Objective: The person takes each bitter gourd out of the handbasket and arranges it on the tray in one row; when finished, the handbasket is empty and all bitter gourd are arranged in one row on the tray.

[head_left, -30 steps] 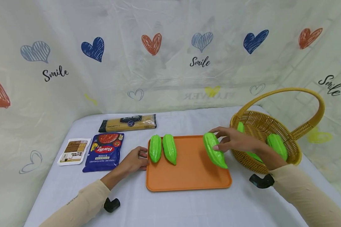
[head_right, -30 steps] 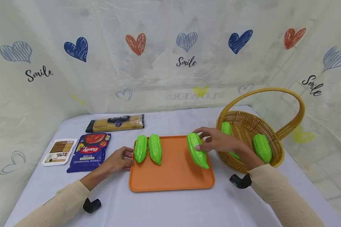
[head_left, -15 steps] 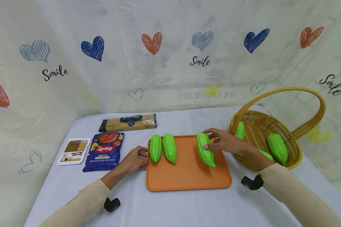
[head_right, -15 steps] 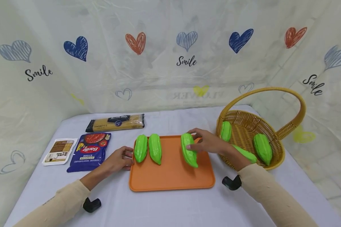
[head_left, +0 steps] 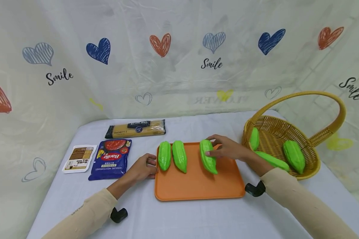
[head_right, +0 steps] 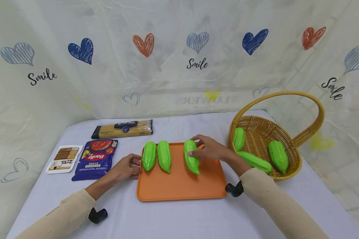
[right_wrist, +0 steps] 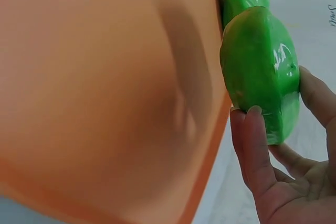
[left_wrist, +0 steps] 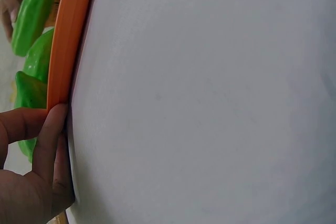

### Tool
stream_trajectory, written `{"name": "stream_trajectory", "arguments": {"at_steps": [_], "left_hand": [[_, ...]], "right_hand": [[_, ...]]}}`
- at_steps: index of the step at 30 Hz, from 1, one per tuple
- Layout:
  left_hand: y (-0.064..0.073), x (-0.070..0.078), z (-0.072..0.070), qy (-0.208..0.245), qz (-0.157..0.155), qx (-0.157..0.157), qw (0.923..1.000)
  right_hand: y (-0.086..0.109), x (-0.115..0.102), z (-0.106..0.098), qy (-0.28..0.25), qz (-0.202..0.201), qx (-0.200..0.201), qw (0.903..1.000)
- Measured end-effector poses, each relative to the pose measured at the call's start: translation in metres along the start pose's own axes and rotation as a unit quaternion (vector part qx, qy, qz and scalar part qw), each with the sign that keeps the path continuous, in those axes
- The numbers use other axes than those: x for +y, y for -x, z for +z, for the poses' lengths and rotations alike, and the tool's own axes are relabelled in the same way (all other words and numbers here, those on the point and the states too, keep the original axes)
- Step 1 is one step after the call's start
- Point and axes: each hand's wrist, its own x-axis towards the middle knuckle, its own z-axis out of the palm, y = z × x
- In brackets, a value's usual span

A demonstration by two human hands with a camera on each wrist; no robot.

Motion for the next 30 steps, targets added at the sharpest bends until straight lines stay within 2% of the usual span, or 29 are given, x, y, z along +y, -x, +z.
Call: {"name": "stream_trajectory", "arguments": {"at_steps": [7, 20, 30], "left_hand": [[-0.001, 0.000, -0.001, -0.005, -0.005, 0.000, 1.0000], [0.000, 0.001, -0.002, -0.010, 0.002, 0.002, 0.9999], [0.000, 0.000, -0.002, -0.010, 0.004, -0.009, 0.9999]], "right_hand": [[-0.014, 0.003, 0.007, 0.000, 0.007, -0.013, 0.9999], [-0.042, -0.007, 0.017, 0.050, 0.027, -0.009, 0.9983], [-0.054, -0.015, 0.021, 0.031, 0.045, -0.029, 0.9981]]}}
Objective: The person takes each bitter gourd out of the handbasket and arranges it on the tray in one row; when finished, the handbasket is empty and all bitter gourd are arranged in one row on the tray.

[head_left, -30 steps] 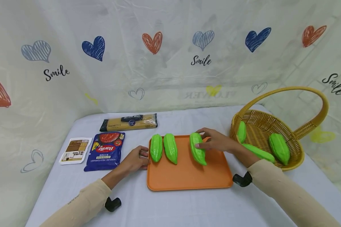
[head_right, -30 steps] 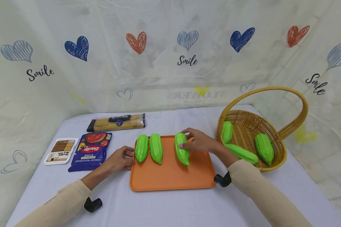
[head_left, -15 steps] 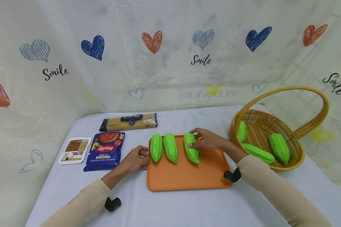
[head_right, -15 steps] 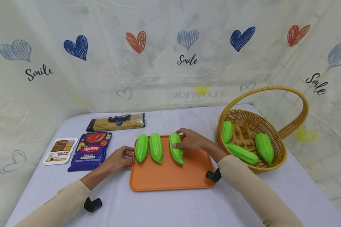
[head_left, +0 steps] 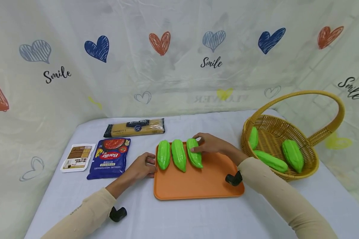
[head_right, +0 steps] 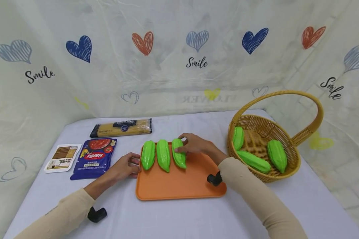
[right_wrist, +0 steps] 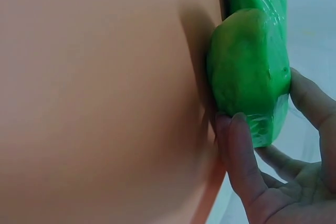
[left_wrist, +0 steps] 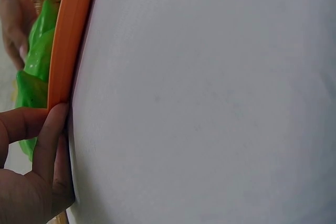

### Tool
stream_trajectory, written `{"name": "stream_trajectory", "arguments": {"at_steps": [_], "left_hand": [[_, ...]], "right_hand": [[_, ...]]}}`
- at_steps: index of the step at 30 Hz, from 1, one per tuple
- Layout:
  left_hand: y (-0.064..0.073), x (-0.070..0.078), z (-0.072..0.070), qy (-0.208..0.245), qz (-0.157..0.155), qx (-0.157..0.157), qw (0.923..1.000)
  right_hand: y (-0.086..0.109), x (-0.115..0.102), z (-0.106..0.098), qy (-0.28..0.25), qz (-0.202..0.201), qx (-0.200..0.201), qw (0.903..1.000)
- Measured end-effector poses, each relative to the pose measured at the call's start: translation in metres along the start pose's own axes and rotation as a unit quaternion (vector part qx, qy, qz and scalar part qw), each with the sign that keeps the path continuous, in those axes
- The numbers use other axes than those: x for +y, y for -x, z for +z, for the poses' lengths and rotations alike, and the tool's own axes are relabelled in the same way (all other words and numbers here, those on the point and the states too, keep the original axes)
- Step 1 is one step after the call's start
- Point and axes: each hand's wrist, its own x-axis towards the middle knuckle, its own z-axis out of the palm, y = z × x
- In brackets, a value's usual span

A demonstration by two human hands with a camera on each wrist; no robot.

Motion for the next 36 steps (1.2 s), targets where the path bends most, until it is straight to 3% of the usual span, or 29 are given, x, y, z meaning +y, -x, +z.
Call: {"name": "stream_trajectory", "arguments": {"at_steps": [24, 36], "left_hand": [[-0.002, -0.002, 0.000, 0.009, -0.002, 0.005, 0.9999], [-0.002, -0.002, 0.000, 0.003, -0.002, 0.006, 1.0000]], "right_hand": [[0.000, -0.008, 0.002, 0.006, 0.019, 0.006, 0.9998], [0.029, -0.003, -0.025, -0.006, -0.002, 0.028, 0.9996]]}}
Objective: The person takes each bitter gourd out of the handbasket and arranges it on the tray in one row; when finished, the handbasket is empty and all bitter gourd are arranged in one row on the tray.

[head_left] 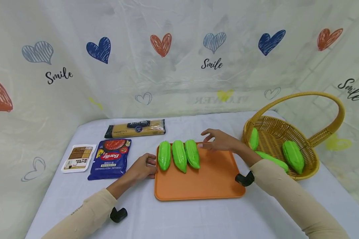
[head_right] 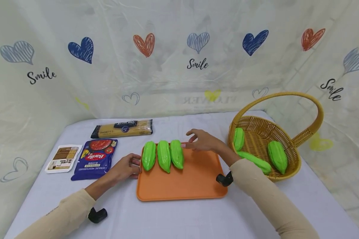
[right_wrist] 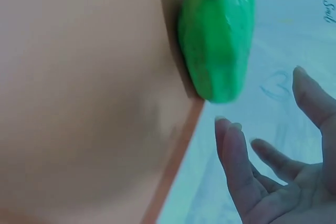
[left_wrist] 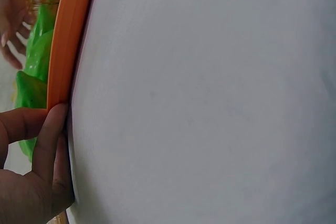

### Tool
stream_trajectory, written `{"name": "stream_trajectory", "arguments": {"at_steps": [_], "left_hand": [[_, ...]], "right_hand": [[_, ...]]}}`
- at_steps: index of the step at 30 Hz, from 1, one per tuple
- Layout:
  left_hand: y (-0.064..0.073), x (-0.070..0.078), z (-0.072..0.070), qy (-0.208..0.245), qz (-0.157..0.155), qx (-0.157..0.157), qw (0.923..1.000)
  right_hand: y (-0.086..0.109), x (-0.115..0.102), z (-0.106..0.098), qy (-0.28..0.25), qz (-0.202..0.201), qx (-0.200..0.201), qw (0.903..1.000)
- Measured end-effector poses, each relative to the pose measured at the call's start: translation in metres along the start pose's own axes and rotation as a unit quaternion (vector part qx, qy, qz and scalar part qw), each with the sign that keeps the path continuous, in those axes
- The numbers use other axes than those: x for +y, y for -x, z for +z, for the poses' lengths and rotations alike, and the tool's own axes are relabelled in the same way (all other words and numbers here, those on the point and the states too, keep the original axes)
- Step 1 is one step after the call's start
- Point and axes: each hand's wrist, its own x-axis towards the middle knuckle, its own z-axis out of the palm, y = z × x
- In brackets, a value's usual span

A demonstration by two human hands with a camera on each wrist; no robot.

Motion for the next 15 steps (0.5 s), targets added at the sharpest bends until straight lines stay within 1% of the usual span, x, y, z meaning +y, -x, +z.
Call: {"name": "stream_trajectory", "arguments": {"at_steps": [7, 15], "left_hand": [[0.000, 0.001, 0.001, 0.003, 0.000, 0.003, 1.0000], [0.000, -0.001, 0.001, -0.001, -0.001, 0.003, 1.0000]], "right_hand": [[0.028, 0.003, -0.025, 0.018, -0.022, -0.010, 0.9995], [0.067, 0.003, -0.044, 0.032, -0.012, -0.014, 0.9993]]}}
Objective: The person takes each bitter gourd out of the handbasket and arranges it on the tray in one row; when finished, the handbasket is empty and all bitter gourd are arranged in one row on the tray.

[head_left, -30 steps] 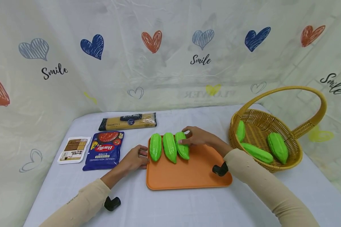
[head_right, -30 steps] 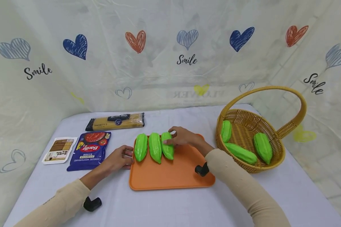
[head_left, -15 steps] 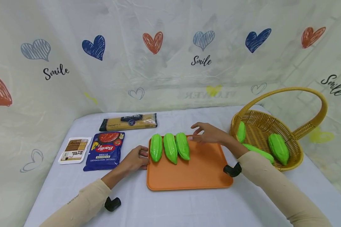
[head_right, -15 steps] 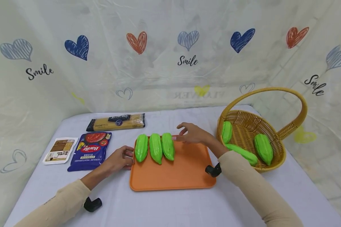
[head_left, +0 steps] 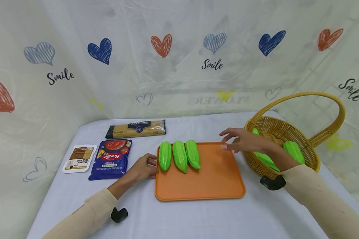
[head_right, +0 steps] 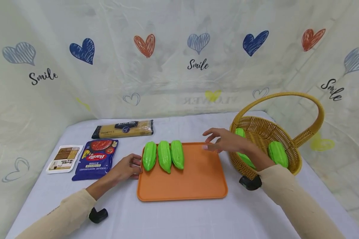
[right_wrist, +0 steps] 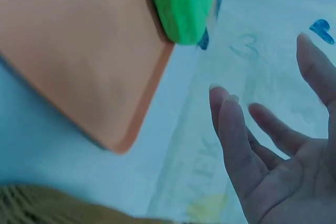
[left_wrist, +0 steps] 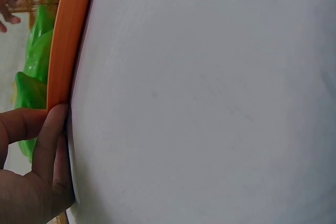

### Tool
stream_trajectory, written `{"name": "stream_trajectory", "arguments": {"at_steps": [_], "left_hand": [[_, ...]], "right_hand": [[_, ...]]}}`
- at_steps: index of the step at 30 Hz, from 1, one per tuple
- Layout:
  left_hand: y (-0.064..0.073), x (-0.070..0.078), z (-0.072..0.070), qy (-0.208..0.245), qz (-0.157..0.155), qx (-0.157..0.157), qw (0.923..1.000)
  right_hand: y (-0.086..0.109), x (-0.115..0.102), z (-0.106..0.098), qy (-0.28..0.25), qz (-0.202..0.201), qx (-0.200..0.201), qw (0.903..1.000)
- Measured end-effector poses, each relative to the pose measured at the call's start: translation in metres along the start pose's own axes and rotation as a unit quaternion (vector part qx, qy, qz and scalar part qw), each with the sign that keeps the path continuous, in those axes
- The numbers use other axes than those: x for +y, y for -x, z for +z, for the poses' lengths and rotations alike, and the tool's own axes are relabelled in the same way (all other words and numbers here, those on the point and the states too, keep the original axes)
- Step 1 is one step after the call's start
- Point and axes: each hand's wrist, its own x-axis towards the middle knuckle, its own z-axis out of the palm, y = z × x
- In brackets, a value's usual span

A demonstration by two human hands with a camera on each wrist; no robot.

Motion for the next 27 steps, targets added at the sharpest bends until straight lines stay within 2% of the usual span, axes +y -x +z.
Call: {"name": "stream_trajectory", "arguments": {"at_steps": [9, 16, 21, 27], "left_hand": [[0.000, 0.001, 0.000, -0.009, -0.006, 0.000, 0.9999], [0.000, 0.003, 0.000, -0.015, -0.004, 0.000, 0.9999], [-0.001, 0.002, 0.001, -0.013, -0.003, 0.004, 0.9999], [0.000, 0.002, 0.002, -0.010, -0.002, 0.005, 0.9999]], "right_hand": [[0.040, 0.020, -0.023, 0.043, -0.026, -0.017, 0.9986], [0.064, 0.037, -0.044, 0.007, -0.014, -0.034, 0.9993], [0.067, 0.049, -0.060, 0.007, -0.018, -0.032, 0.9993], [0.064, 0.061, -0.078, 0.001, 0.028, -0.007, 0.9996]]}}
